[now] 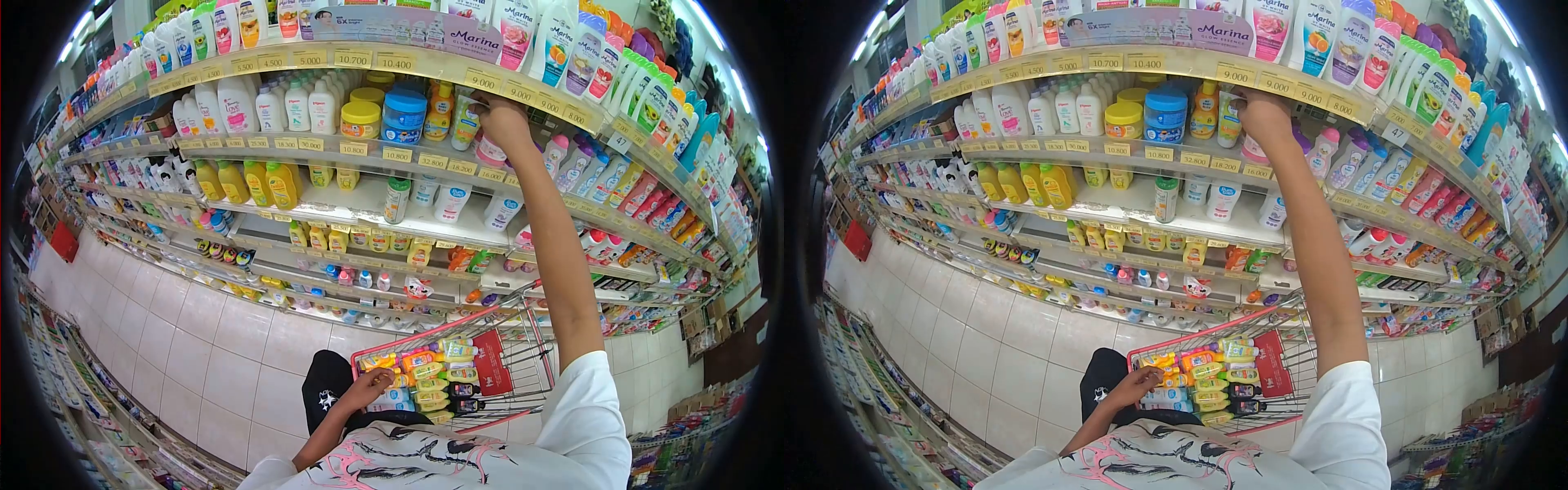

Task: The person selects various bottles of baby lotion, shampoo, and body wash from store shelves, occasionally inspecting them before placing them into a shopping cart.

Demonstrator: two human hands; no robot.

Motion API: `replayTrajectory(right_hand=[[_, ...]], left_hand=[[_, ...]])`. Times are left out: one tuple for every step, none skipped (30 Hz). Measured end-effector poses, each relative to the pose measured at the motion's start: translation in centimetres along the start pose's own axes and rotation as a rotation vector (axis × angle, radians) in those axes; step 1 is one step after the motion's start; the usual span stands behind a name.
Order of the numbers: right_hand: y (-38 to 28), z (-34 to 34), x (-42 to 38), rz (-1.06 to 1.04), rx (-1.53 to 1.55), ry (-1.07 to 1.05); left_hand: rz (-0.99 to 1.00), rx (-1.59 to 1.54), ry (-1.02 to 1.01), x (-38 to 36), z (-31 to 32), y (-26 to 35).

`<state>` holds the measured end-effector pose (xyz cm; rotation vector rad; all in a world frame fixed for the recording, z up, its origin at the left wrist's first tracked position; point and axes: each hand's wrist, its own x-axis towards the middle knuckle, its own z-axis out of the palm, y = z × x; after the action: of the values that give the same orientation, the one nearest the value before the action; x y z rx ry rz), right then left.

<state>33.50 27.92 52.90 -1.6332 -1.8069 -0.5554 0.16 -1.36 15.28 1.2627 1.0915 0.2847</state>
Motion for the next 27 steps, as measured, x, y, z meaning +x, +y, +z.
replayTrajectory(right_hand=[[0.4,0.3,0.7,0.001,-0.001,0.004],[0.9,0.7,1.4,0.035,0.012,-0.075],[1.2,0.9,2.0,0.069,0.027,-0.154],[1.5,1.1,2.3,0.072,0.028,-0.150],[1.8,1.3,2.7,0.068,-0.048,-0.162],[2.2,1.7,3.0,0.065,-0.123,-0.174],[2.6,2.1,3.4,0.069,-0.119,-0.170],[3.0,2.5,3.6,0.057,-0.107,-0.147],[2.8,2.4,3.7,0.044,-0.095,-0.123],[2.7,2.2,3.8,0.049,-0.093,-0.122],[2.7,1.8,3.9,0.062,-0.096,-0.161],[2.6,1.4,4.0,0.073,-0.099,-0.199],[2.8,1.5,4.1,0.076,-0.099,-0.199],[3.0,1.5,4.4,0.058,-0.092,-0.224],[3.0,1.4,4.4,0.039,-0.085,-0.249],[2.9,1.4,4.3,0.042,-0.085,-0.250],[2.7,1.5,4.2,0.032,-0.096,-0.191],[2.4,1.5,4.1,0.023,-0.106,-0.132],[2.2,1.5,4.1,0.027,-0.106,-0.133],[2.1,1.5,3.8,0.061,-0.110,-0.119],[2.0,1.4,3.4,0.100,-0.115,-0.106],[1.6,0.8,2.3,0.116,-0.115,-0.116],[1.3,0.2,0.6,0.055,0.027,-0.097],[0.4,-0.9,-1.4,-0.002,0.170,-0.079],[-1.7,-2.7,-4.1,-0.136,0.083,0.053],[-4.0,-3.9,-7.4,-0.273,-0.006,0.182],[-5.3,-3.4,-11.2,-0.211,0.234,0.205]], left_hand=[[0.003,0.003,0.000,-0.3,0.0,0.4],[0.022,0.008,-0.009,-0.5,-0.1,0.8],[0.041,0.013,-0.017,-0.6,-0.1,1.1],[0.042,0.018,-0.016,-0.4,0.0,0.6],[0.066,0.005,-0.031,0.0,0.2,-0.3],[0.089,-0.006,-0.047,0.0,0.1,-0.3],[0.075,0.013,-0.058,0.0,0.0,-0.2],[0.073,0.020,-0.056,-0.1,-0.1,-0.1],[0.048,0.014,-0.049,-0.3,-0.1,0.3],[0.022,0.006,-0.043,-0.4,-0.2,0.4],[0.038,-0.004,-0.054,-0.2,-0.4,-0.1],[0.037,-0.001,-0.055,-0.2,-0.5,-0.2],[0.037,-0.010,-0.045,-0.1,-0.6,-0.2],[0.036,-0.020,-0.035,-0.1,-0.6,-0.3],[0.034,-0.018,-0.038,0.0,-0.6,-0.5],[0.006,-0.012,-0.051,0.2,-0.8,-0.8],[-0.022,-0.006,-0.063,0.3,-0.9,-1.0],[-0.024,-0.005,-0.064,0.3,-0.9,-1.0],[-0.020,0.001,-0.063,0.3,-0.8,-0.8],[-0.018,0.009,-0.065,0.2,-0.8,-0.7],[-0.027,0.014,-0.072,0.3,-0.7,-0.8],[0.028,-0.004,-0.061,0.4,-0.7,-1.0],[0.078,-0.026,-0.052,0.4,-0.5,-1.4],[0.072,-0.042,-0.050,0.4,-0.5,-1.5],[0.099,-0.032,-0.044,1.3,-0.6,-3.4],[0.127,-0.025,-0.038,2.2,-0.6,-5.3],[0.149,0.008,-0.022,2.1,-0.7,-5.6]])
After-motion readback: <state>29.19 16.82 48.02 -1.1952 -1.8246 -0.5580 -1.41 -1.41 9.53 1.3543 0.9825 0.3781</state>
